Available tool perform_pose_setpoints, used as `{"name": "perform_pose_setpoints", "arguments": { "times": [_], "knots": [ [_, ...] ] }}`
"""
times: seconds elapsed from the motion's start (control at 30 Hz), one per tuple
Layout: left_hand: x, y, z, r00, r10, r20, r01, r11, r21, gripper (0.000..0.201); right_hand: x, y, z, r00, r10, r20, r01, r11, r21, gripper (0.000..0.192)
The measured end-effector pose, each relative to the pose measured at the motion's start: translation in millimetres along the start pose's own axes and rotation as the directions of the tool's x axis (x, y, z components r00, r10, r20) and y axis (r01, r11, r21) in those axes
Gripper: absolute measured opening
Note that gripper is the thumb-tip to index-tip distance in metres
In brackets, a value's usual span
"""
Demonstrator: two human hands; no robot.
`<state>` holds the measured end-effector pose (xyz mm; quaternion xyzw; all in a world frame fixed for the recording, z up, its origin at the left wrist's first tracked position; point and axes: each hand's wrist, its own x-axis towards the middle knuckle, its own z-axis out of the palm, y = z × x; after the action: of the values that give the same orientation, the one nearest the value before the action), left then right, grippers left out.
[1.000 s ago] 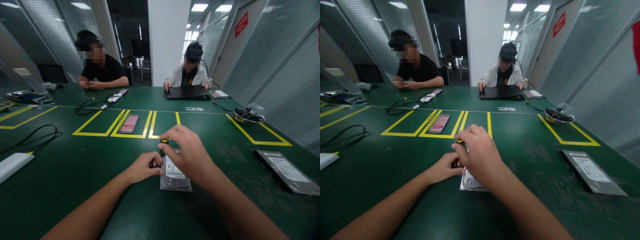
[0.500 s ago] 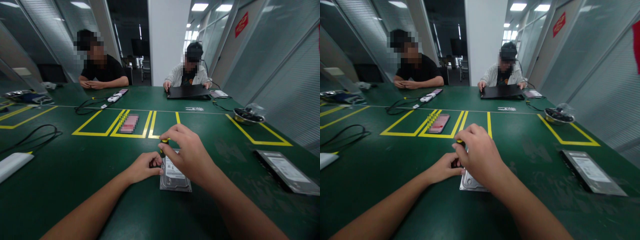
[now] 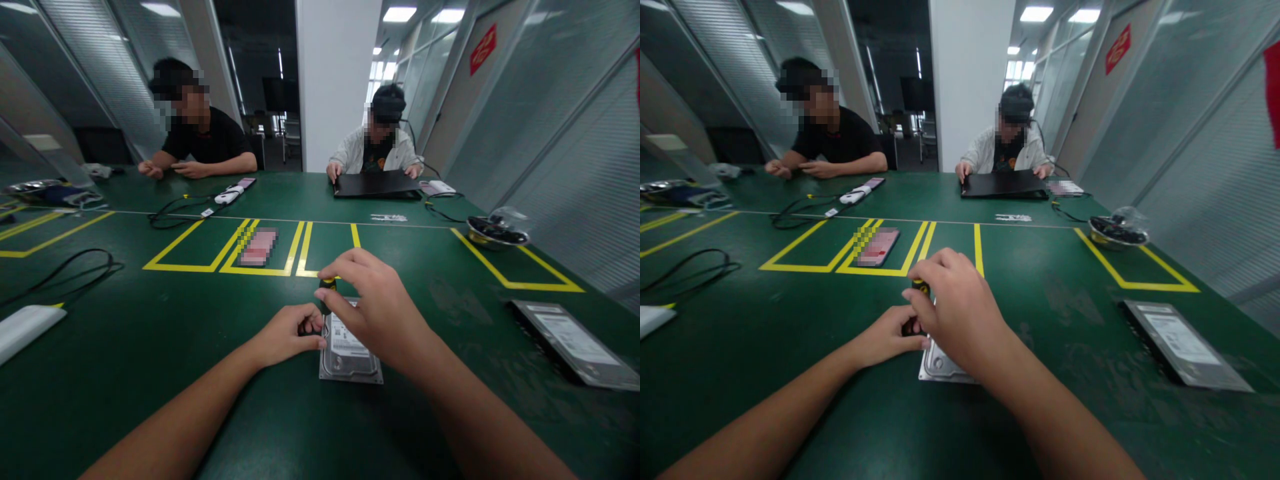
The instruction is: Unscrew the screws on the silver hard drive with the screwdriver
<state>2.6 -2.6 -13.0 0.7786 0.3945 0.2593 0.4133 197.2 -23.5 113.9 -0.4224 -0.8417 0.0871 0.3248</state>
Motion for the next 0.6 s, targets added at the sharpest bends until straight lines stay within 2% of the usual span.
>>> {"name": "perform_pose_setpoints", "arguments": {
  "times": [0.13,0.3,0.5,0.6],
  "knots": [
    [0.0,-0.1,0.4,1.0,-0.002,0.008,0.002,1.0,-0.006,0.029,0.4,0.1,-0.8,1.0,-0.004,-0.007,0.004,1.0,-0.018,0.011],
    [0.3,2.1,-0.6,1.0,-0.004,0.004,0.004,1.0,-0.014,0.027,-1.3,1.6,-0.8,0.998,-0.049,-0.035,0.048,0.998,-0.029,0.019],
    [0.4,1.5,-0.1,1.0,0.012,-0.003,-0.012,1.0,-0.013,0.027,-0.7,0.0,0.1,1.0,-0.001,-0.003,0.001,1.0,0.005,0.012],
    [0.2,0.1,0.6,1.0,0.002,0.014,-0.002,1.0,-0.02,0.026,0.5,0.5,-0.4,1.0,-0.019,-0.016,0.019,1.0,-0.018,0.008]
  ]
}}
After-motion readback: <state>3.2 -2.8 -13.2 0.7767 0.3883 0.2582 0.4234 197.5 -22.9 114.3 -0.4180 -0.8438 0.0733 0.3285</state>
